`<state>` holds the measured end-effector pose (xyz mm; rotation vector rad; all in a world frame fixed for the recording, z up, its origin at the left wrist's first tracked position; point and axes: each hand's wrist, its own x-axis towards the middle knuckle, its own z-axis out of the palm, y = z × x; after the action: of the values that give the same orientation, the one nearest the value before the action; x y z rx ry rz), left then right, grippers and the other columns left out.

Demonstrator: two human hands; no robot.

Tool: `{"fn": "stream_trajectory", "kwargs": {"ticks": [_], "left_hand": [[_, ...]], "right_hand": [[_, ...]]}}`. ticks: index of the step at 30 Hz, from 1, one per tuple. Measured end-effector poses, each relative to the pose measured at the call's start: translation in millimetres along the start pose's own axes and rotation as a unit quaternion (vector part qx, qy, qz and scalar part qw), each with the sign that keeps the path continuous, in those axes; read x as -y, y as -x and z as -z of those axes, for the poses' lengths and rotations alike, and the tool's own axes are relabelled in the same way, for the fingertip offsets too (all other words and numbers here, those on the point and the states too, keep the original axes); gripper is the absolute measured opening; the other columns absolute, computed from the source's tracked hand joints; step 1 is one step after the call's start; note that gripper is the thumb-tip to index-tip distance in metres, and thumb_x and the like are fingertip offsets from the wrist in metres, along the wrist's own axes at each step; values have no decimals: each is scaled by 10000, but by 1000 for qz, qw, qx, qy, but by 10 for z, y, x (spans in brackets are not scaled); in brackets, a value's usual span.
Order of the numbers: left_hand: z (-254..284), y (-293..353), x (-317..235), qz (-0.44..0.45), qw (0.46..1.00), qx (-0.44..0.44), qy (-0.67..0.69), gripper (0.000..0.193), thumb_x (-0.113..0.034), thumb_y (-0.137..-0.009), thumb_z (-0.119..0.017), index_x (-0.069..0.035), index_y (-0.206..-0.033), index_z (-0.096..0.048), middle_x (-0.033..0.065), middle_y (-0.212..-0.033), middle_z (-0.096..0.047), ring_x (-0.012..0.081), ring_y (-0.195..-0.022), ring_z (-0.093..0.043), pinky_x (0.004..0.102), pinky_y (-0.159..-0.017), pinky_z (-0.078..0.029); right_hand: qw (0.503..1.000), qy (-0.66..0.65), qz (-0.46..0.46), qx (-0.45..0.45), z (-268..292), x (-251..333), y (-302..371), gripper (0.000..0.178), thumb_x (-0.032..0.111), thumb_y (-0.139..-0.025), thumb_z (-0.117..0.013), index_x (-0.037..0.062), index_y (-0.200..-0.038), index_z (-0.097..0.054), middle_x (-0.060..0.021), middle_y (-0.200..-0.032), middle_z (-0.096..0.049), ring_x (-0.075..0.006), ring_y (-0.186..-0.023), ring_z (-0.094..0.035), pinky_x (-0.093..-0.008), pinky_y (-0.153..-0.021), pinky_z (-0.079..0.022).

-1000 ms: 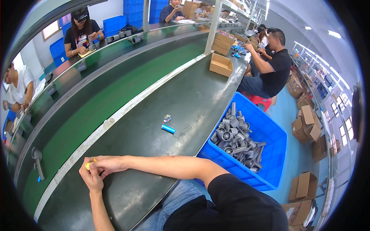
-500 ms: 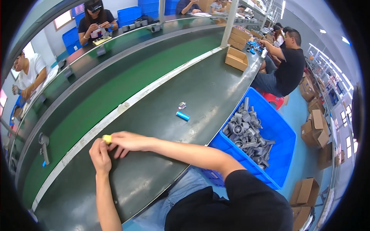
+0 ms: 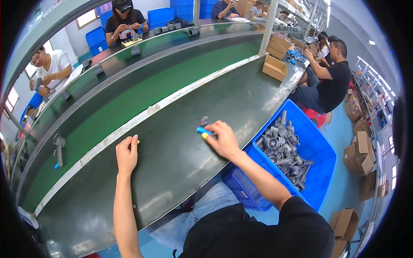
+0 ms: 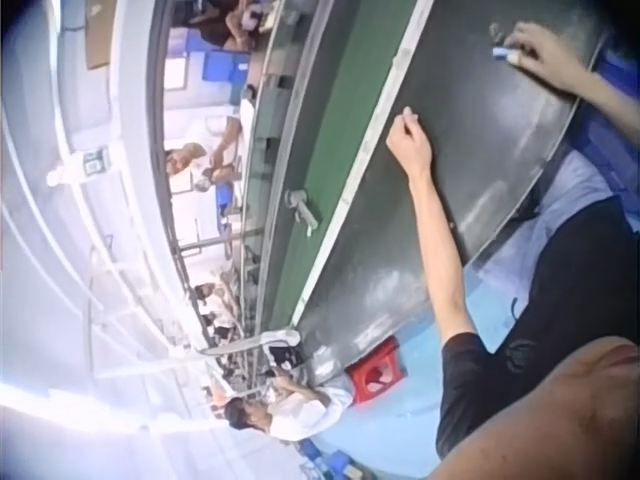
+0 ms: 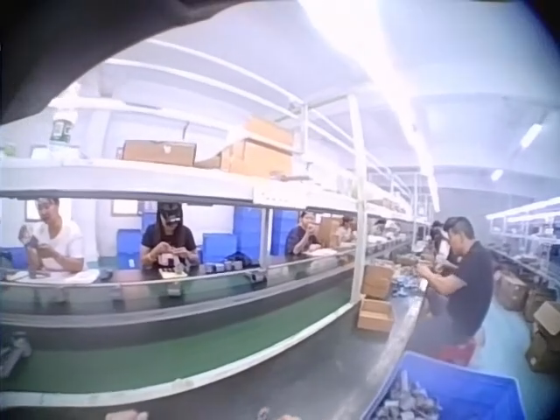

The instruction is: The person assembles small electronic fan components by hand, fitting batteries, circuit boards, and other plastic components into plastic fan housings.

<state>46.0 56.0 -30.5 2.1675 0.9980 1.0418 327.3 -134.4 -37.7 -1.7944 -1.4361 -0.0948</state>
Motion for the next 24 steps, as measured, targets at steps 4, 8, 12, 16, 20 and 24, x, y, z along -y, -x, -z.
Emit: {"fn": "stream_trajectory", "kwargs": {"ticks": [4, 8, 12, 16, 20, 24], "left_hand": [[5, 4, 2, 12, 1000, 9, 2, 372, -263, -973, -563, 22, -740, -615, 28, -548, -480, 96, -508, -409, 290, -496, -331], [-30, -15, 0, 6, 1000, 5, 18, 366, -229, -957, -581, 38, -707, -566, 98, -552, -430, 163, -515, -355, 336, -507, -319], [2, -49, 49, 1, 1000, 13, 18, 360, -219, -962, -579, 36, -713, -526, 64, -552, -396, 132, -538, -335, 326, -505, -298], [-31, -39, 38, -4, 1000, 22, 13, 370, -224, -972, -571, 42, -720, -519, 42, -577, -383, 119, -554, -330, 309, -520, -294], [-51, 1, 99, -13, 1000, 16, 4, 413, -284, -988, -548, 15, -705, -513, -10, -591, -364, 88, -568, -334, 288, -527, -278], [-19, -5, 16, 12, 999, 30, -24, 394, -274, -992, -547, 10, -720, -525, -33, -603, -346, 74, -576, -311, 280, -527, -253]], "right_hand": [[996, -4, 75, 55, -193, 475, 96, 218, 205, -837, -677, 91, -1021, -651, -93, -927, -569, -295, -778, -578, -404, -682, -470], [996, -21, 64, 57, -245, 375, 99, 230, 235, -859, -664, 92, -1036, -628, -88, -938, -556, -306, -780, -576, -413, -689, -469], [997, 33, 70, 2, -233, 376, 108, 259, 262, -843, -685, 60, -997, -632, -94, -915, -554, -308, -865, -573, -426, -749, -468], [1000, 8, -10, -17, 25, 374, 243, 339, 271, -815, -705, 58, -1071, -641, -109, -985, -613, -297, -951, -589, -404, -827, -480], [962, 82, -158, -206, 831, -425, 649, 248, 125, -801, -659, 44, -1036, -672, -145, -953, -668, -294, -906, -646, -372, -777, -519], [915, 282, -287, -21, 1766, -1715, 1453, 301, 183, -782, -692, 69, -1059, -670, -155, -1090, -625, -335, -1007, -608, -432, -881, -498]]}}
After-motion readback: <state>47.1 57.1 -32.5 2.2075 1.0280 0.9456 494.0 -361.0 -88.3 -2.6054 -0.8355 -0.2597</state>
